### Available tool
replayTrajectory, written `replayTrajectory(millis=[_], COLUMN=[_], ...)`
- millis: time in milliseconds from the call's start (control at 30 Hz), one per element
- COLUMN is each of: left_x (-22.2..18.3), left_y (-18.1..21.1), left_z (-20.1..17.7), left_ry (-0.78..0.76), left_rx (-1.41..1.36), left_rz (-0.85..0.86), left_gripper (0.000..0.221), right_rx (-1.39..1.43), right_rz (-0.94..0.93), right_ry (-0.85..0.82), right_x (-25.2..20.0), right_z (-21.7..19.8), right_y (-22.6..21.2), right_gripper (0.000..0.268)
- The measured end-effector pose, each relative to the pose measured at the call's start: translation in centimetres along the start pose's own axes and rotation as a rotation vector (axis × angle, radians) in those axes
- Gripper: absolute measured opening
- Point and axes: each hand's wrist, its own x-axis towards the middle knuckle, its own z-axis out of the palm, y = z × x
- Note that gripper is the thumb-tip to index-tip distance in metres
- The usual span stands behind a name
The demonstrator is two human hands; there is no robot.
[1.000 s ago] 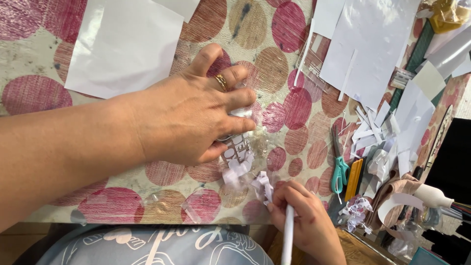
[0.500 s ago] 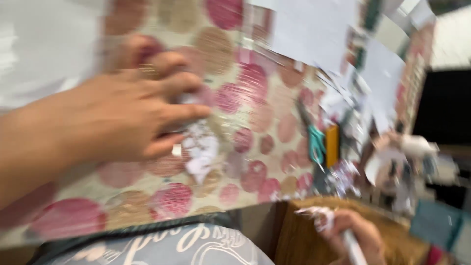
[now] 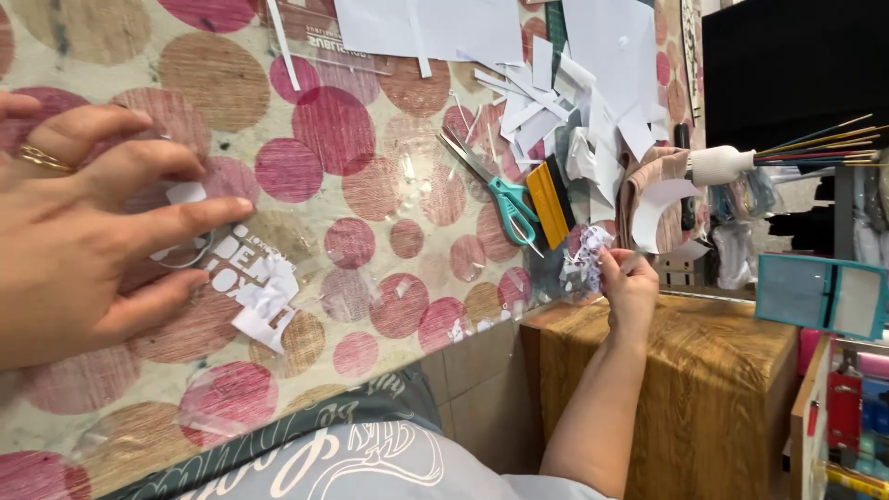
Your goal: Weeding excess material from a cut vinyl design using a weeding tool
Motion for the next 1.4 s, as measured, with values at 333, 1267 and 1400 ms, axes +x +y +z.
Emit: replayTrajectory(millis=[333, 1267, 1400], left_x=[0.8, 1.4, 1.2], left_y=[-0.3, 0.6, 0.6], left_z=[-0.8, -1.5, -1.2], left_ry=[-0.166, -0.337, -0.307], left_rx=[0.030, 0.022, -0.010], left_rz=[0.030, 0.108, 0.109], left_gripper=[0.070, 0.070, 0.069], right_rx=[0.133, -0.231, -0.235], right_rz=[-0.124, -1.697, -1.674], right_ry=[0.030, -0.779, -0.807], right_x=[4.1, -24.1, -23.0], right_z=[-1.3, 17.1, 16.4], right_y=[4.8, -17.7, -16.2], right_gripper=[0.025, 0.024, 0.033])
